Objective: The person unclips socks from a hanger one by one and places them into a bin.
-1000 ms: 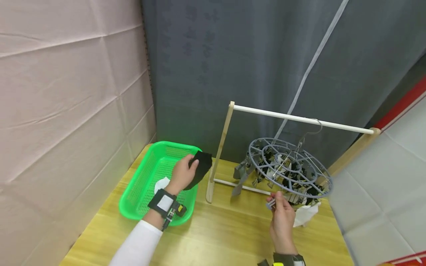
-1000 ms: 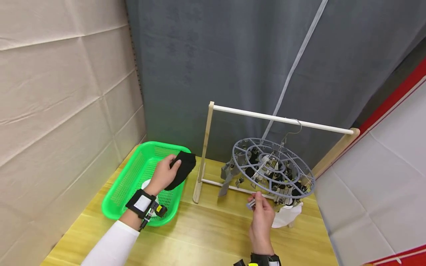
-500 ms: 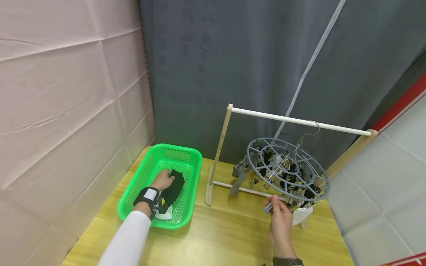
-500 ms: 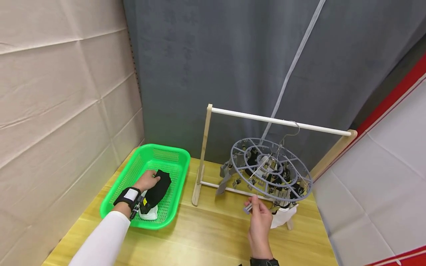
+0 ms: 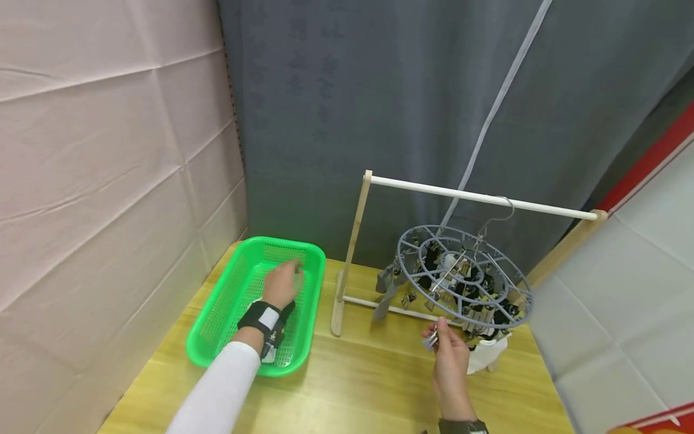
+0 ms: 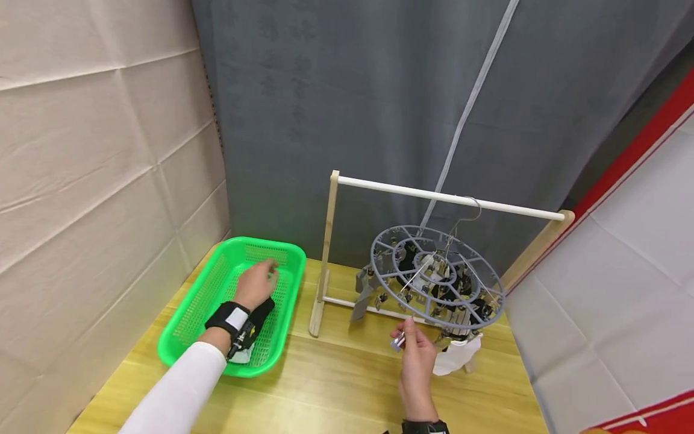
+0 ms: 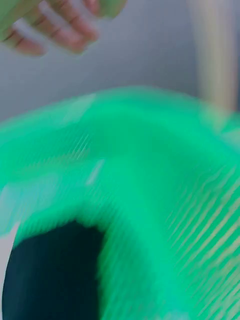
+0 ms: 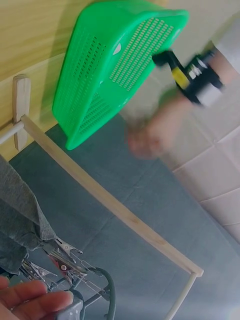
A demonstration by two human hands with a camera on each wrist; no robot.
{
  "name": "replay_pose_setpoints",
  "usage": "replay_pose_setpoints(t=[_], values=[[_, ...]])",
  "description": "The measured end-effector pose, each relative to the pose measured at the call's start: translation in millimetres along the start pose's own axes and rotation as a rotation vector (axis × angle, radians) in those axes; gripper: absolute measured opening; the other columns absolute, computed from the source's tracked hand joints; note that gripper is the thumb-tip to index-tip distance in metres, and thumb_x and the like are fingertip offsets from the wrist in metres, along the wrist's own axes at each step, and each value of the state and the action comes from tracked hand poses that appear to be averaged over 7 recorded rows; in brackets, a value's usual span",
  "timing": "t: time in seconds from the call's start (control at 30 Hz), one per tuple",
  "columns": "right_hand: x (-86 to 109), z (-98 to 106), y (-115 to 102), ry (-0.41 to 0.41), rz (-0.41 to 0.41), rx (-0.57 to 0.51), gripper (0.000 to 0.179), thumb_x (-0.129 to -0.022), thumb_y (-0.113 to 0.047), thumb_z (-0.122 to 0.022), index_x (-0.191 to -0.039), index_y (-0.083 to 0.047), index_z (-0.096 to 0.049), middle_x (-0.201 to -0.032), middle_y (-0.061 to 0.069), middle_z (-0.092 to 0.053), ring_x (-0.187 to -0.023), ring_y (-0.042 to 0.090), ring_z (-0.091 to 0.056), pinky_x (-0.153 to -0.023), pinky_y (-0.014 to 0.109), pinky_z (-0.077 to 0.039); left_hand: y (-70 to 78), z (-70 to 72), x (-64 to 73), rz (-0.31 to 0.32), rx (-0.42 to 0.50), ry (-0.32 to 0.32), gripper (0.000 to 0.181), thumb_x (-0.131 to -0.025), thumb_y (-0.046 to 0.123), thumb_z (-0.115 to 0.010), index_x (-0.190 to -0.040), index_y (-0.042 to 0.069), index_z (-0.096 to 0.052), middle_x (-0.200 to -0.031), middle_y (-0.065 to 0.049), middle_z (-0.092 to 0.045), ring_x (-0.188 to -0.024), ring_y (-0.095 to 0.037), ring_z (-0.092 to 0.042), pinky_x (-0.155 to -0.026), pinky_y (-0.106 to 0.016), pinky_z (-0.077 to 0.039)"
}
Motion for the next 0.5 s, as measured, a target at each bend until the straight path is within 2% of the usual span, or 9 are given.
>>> replay_pose_setpoints(t=[0.07, 0.13, 0.17, 0.23, 0.27, 0.33, 0.4, 0.43, 0.5], values=[[0.8, 0, -1, -0.002, -0.010, 0.001, 0.029, -0.094, -0.028, -0.054, -0.074, -0.014, -0.069, -0.070, -0.008, -0.065, -0.065, 0.007, -0.061, -0.066, 0.018, -0.047, 63.0, 4.1, -9.2, -0.269, 0.002, 0.059, 0.022, -0.086, 0.012, -0.058, -0.106, 0.006, -0.066, -0.095, -0.006, -0.069, -0.075, -0.017, -0.062, -0.061, -0.030, -0.051], [1.3, 2, -2, -0.002, -0.012, 0.030, 0.029, -0.094, -0.030, -0.054, -0.074, -0.016, -0.069, -0.072, -0.007, -0.066, -0.067, 0.007, -0.061, -0.067, 0.019, -0.048, 124.8, 3.1, -10.5, -0.489, -0.011, 0.087, 0.026, -0.084, 0.011, -0.062, -0.110, 0.010, -0.066, -0.099, -0.003, -0.068, -0.077, -0.013, -0.061, -0.062, -0.025, -0.050], [1.5, 3, -3, 0.005, -0.007, 0.074, 0.030, -0.095, -0.031, -0.053, -0.075, -0.016, -0.069, -0.073, -0.009, -0.066, -0.070, 0.006, -0.060, -0.069, 0.020, -0.048, 151.4, 0.7, -9.4, -0.574, -0.043, 0.097, 0.030, -0.084, 0.013, -0.062, -0.114, 0.012, -0.065, -0.104, -0.003, -0.067, -0.077, -0.011, -0.060, -0.061, -0.022, -0.049], [2.1, 5, -4, 0.028, 0.032, 0.187, 0.033, -0.095, -0.033, -0.053, -0.081, -0.009, -0.070, -0.075, -0.012, -0.065, -0.073, 0.006, -0.058, -0.070, 0.020, -0.046, 193.6, -5.0, -5.9, -0.666, -0.122, 0.093, 0.037, -0.087, 0.018, -0.060, -0.124, 0.018, -0.061, -0.116, -0.002, -0.062, -0.077, -0.009, -0.058, -0.059, -0.019, -0.046], [2.5, 6, -4, 0.045, 0.059, 0.248, 0.035, -0.095, -0.034, -0.053, -0.084, -0.006, -0.070, -0.075, -0.011, -0.064, -0.074, 0.006, -0.056, -0.070, 0.020, -0.045, 208.0, -9.2, -4.7, -0.693, -0.164, 0.100, 0.039, -0.089, 0.020, -0.058, -0.127, 0.021, -0.059, -0.121, -0.001, -0.060, -0.078, -0.008, -0.058, -0.059, -0.018, -0.045], [3.3, 8, -4, 0.084, 0.128, 0.411, 0.040, -0.094, -0.037, -0.053, -0.089, 0.000, -0.069, -0.072, -0.008, -0.061, -0.070, 0.006, -0.052, -0.065, 0.021, -0.043, 226.3, -17.1, -3.3, -0.712, -0.198, 0.104, 0.038, -0.091, 0.023, -0.056, -0.128, 0.024, -0.059, -0.125, -0.001, -0.057, -0.077, -0.008, -0.058, -0.060, -0.017, -0.046], [5.0, 11, -5, 0.134, 0.236, 0.552, 0.042, -0.093, -0.035, -0.055, -0.093, 0.005, -0.068, -0.073, -0.002, -0.062, -0.068, 0.004, -0.049, -0.062, 0.019, -0.040, 234.6, -22.0, -2.2, -0.716, -0.214, 0.109, 0.031, -0.092, 0.024, -0.055, -0.123, 0.024, -0.062, -0.122, 0.001, -0.058, -0.070, -0.006, -0.056, -0.059, -0.017, -0.046], [6.1, 12, -6, 0.161, 0.294, 0.618, 0.040, -0.092, -0.035, -0.057, -0.091, 0.003, -0.068, -0.072, 0.001, -0.061, -0.066, 0.002, -0.048, -0.059, 0.019, -0.039, 236.7, -23.3, -1.9, -0.715, -0.205, 0.115, 0.028, -0.092, 0.024, -0.056, -0.119, 0.024, -0.064, -0.118, 0.002, -0.060, -0.068, -0.005, -0.056, -0.059, -0.017, -0.047], [8.4, 15, -10, 0.208, 0.474, 0.722, 0.031, -0.088, -0.032, -0.064, -0.085, -0.001, -0.067, -0.070, 0.005, -0.060, -0.062, 0.002, -0.047, -0.055, 0.019, -0.037, 238.5, -24.0, -1.1, -0.705, -0.175, 0.128, 0.022, -0.091, 0.024, -0.058, -0.111, 0.024, -0.067, -0.110, 0.004, -0.062, -0.063, -0.004, -0.054, -0.060, -0.018, -0.048]])
Point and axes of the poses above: each hand's wrist, its own x-axis away from the middle knuckle, its own z-axis out of the back of the hand, y = z × x, the point moved 5 cm from there along -x, towards the middle knuckle
